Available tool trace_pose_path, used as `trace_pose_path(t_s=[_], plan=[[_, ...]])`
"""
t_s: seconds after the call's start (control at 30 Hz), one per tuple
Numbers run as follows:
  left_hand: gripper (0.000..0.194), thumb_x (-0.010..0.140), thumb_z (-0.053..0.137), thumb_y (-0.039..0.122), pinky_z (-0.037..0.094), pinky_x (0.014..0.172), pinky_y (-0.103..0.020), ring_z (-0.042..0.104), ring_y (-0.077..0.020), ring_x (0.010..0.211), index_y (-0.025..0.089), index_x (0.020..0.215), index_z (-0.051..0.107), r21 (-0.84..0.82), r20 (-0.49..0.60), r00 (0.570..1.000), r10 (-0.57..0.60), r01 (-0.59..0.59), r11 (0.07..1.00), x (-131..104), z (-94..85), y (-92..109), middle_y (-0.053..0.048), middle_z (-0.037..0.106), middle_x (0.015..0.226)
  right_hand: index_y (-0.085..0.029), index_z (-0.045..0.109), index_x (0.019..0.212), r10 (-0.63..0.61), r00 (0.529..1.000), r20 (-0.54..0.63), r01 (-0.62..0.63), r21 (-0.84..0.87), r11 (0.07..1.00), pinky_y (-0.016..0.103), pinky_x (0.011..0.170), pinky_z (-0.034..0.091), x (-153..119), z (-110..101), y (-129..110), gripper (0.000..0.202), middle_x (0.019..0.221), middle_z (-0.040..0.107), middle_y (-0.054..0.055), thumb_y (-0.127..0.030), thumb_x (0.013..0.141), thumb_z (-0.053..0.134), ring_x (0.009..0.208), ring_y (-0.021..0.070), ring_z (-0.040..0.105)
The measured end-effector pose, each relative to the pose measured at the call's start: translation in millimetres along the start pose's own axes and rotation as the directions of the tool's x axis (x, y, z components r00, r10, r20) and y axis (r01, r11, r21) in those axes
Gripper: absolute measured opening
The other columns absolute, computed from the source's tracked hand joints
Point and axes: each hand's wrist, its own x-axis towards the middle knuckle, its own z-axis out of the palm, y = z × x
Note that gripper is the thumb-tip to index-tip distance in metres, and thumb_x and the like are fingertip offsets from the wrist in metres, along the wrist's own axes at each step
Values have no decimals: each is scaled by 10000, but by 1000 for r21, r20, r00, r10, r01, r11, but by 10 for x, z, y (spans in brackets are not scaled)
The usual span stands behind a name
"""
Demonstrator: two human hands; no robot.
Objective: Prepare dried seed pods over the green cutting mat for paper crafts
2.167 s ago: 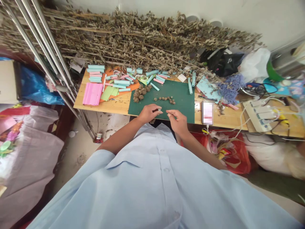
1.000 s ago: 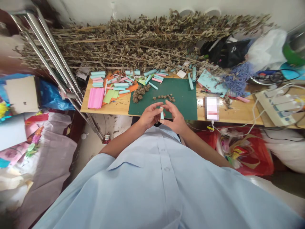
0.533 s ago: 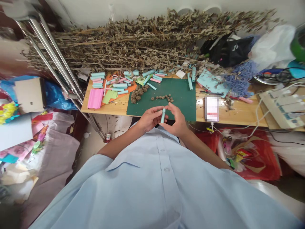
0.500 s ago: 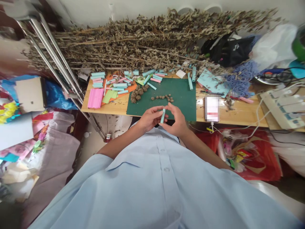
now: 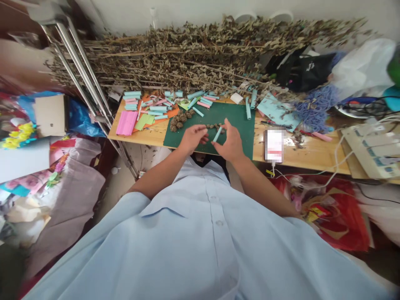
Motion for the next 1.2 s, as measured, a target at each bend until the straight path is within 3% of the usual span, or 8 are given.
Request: trace_pose_path(t_s=[0.07,0.23,0.33,0.47,0.57,0.87,0.97,1.2], plan=[[282,945,689,277,601,884,-403,753,-240,880,135,1181,752,330,-105,971,215,-170,928,193,-103,45,-111,781,935,-167,338,1643,12,1000,4,-12,-39,999,705,1188,399,137,21,121,973,1409,637,209,-365,803,788,1351,435,558],[468,849,752,202,371,1255,-592,526,-374,1472,223,1316,743,737,135,870,474,-407,539,189,-355,-12,-147,644,1503,-184,368,1619,-14,998,-54,13,-16,1000,676,1199,409,262,22,238,950,1405,638,197,-433,813,805,1341,409,576],[462,958,662,326,372,1268,-571,558,-346,1456,182,1397,687,783,156,870,468,-398,478,-165,-451,-237,-199,620,1520,-222,366,1621,54,990,-129,-38,118,992,601,1169,479,206,52,287,941,1390,638,173,-487,826,795,1300,352,610],[661,1000,612,473,245,1337,-581,274,-376,1648,122,1554,525,891,81,889,451,-267,366,-792,-454,-595,-240,368,1709,-262,328,1641,228,961,-159,-165,335,928,524,1100,550,-42,44,379,953,1417,597,143,-497,832,775,1276,294,629],[762,1017,573,514,180,1364,-568,194,-369,1675,95,1632,408,913,170,922,349,-280,297,-1074,-317,-768,-238,300,1740,-274,360,1626,291,949,-121,-225,385,895,516,1075,563,-308,-53,396,952,1407,598,137,-496,810,798,1257,289,642],[807,1018,561,580,168,1360,-574,195,-378,1672,73,1628,414,876,349,875,336,-432,216,-597,286,-616,-248,264,1744,-276,447,1579,277,950,-146,-198,404,893,488,1032,584,-450,-199,180,890,1421,613,144,-494,806,829,1234,287,650],[816,1027,534,604,147,1362,-574,162,-364,1682,89,1643,389,862,411,828,381,-490,134,-623,372,-592,-234,229,1757,-289,471,1566,286,941,-180,-186,432,882,474,1028,584,-480,-241,136,864,1419,614,127,-477,807,838,1240,280,645],[810,1044,501,619,180,1371,-456,218,-286,1676,112,1660,364,722,681,712,171,-692,2,-487,373,-660,-160,263,1767,-292,522,1535,331,927,-178,-213,478,852,470,1005,591,-707,-294,64,813,1399,630,119,-434,804,850,1226,279,653]])
